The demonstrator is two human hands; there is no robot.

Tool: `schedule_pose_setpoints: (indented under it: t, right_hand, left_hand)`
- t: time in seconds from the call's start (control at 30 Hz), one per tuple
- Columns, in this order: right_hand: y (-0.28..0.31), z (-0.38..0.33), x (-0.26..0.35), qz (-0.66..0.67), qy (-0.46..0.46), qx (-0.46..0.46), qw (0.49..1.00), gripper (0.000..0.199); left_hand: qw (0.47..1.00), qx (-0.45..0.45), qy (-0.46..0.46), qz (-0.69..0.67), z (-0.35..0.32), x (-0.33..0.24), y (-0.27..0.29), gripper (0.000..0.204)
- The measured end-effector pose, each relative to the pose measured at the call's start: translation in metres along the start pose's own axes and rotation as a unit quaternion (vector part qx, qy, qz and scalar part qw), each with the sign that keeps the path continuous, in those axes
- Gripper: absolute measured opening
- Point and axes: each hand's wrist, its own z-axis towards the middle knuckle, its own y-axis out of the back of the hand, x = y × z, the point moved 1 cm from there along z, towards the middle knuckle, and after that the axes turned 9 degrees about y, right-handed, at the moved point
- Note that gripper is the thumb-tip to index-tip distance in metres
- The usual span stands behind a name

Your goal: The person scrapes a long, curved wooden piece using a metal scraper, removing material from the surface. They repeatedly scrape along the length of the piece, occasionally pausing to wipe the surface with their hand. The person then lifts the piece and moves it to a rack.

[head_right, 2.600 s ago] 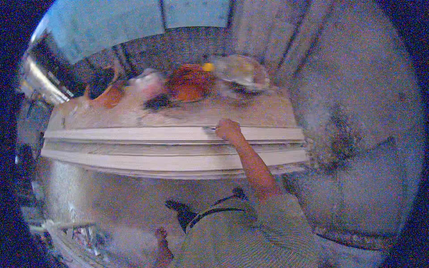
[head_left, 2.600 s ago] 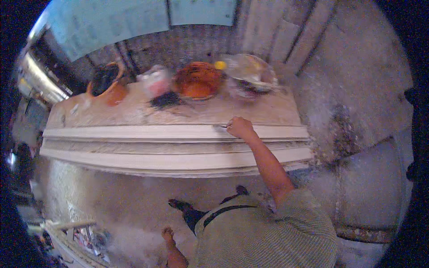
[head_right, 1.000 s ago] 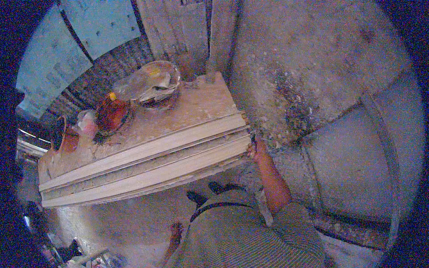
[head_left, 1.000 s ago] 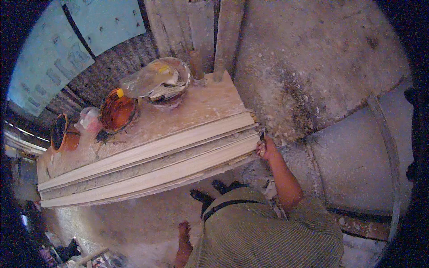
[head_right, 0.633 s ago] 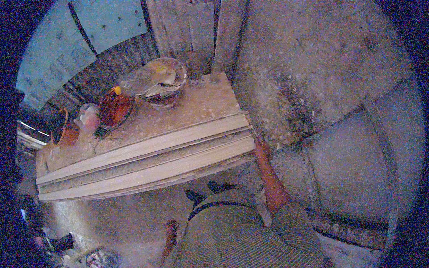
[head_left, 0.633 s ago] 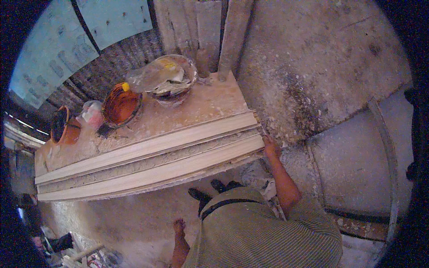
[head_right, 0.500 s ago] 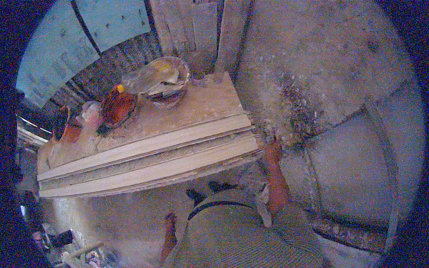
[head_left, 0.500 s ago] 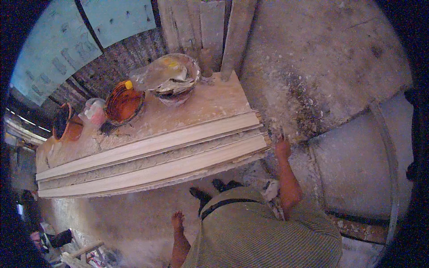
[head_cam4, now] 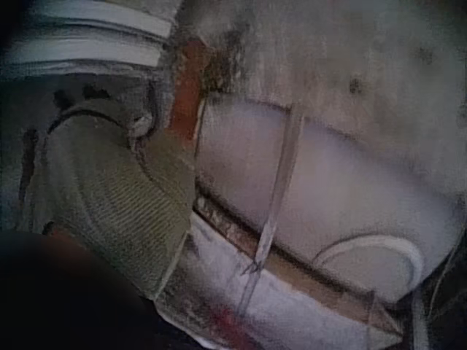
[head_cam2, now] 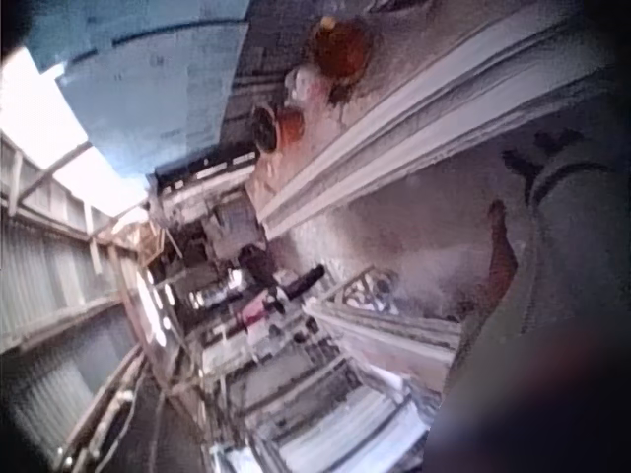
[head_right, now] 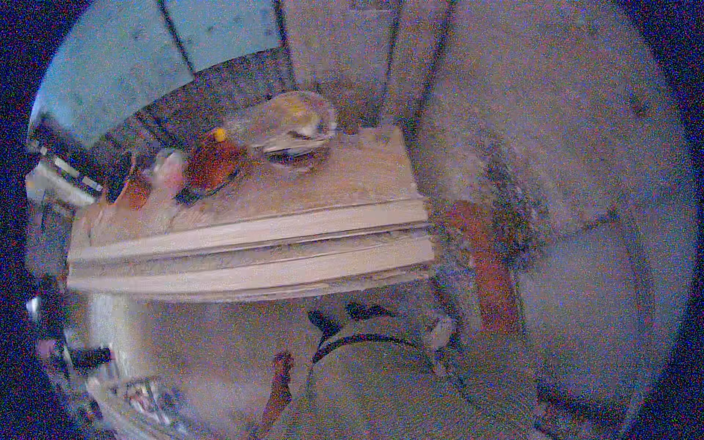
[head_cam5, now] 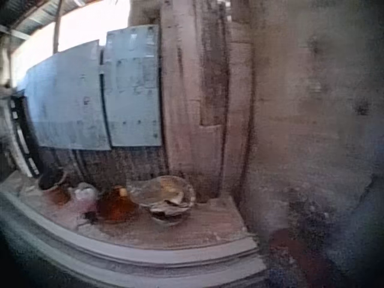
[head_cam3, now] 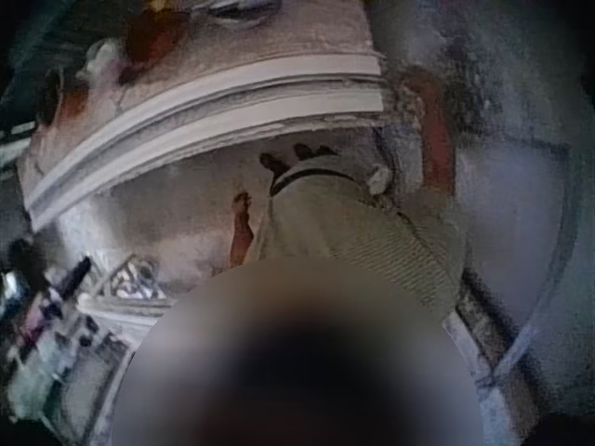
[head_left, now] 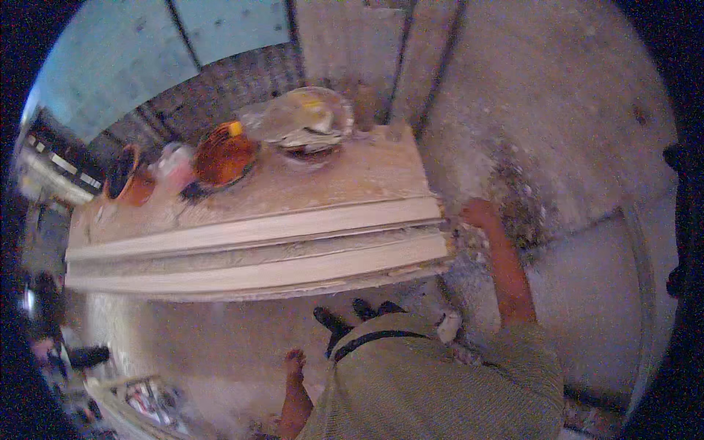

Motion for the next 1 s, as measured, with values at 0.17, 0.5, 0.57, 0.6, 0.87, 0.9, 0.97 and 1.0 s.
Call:
schedule_pose_setpoints:
  t: [0.17, 0.5, 0.57, 0.6, 0.87, 0.9, 0.97, 1.0]
  right_hand:
    - [-0.003, 0.015, -0.044, -0.112, 0.083, 0.100, 0.985, 0.030]
    - [0.055, 0.062, 0.119, 0.145, 0.189, 0.203, 0.950, 0.038]
    - [0.064, 0.077, 0.160, 0.205, 0.208, 0.220, 0.931, 0.034]
    - [0.061, 0.082, 0.186, 0.234, 0.243, 0.209, 0.918, 0.033]
    - [0.059, 0.095, 0.426, 0.320, 0.406, 0.077, 0.853, 0.031]
    - [0.059, 0.092, 0.458, 0.331, 0.394, 0.067, 0.854, 0.032]
    - [0.065, 0.090, 0.524, 0.343, 0.409, 0.023, 0.845, 0.035]
    - [0.068, 0.089, 0.556, 0.344, 0.434, -0.012, 0.833, 0.036]
  left_hand:
    - [0.994, -0.070, -0.009, -0.087, -0.025, 0.039, 0.001, 0.014]
    - [0.978, -0.119, 0.066, -0.156, -0.084, 0.119, -0.017, 0.013]
    - [0.964, -0.140, 0.109, -0.200, -0.091, 0.125, -0.020, 0.014]
    - [0.964, -0.129, 0.104, -0.210, -0.094, 0.126, -0.020, 0.015]
    - [0.960, -0.156, 0.123, -0.197, -0.083, 0.116, 0.015, 0.025]
    - [0.957, -0.152, 0.121, -0.214, -0.077, 0.112, 0.027, 0.025]
    - [0.953, -0.151, 0.109, -0.238, -0.058, 0.100, 0.061, 0.025]
    - [0.952, -0.150, 0.101, -0.247, -0.047, 0.092, 0.081, 0.025]
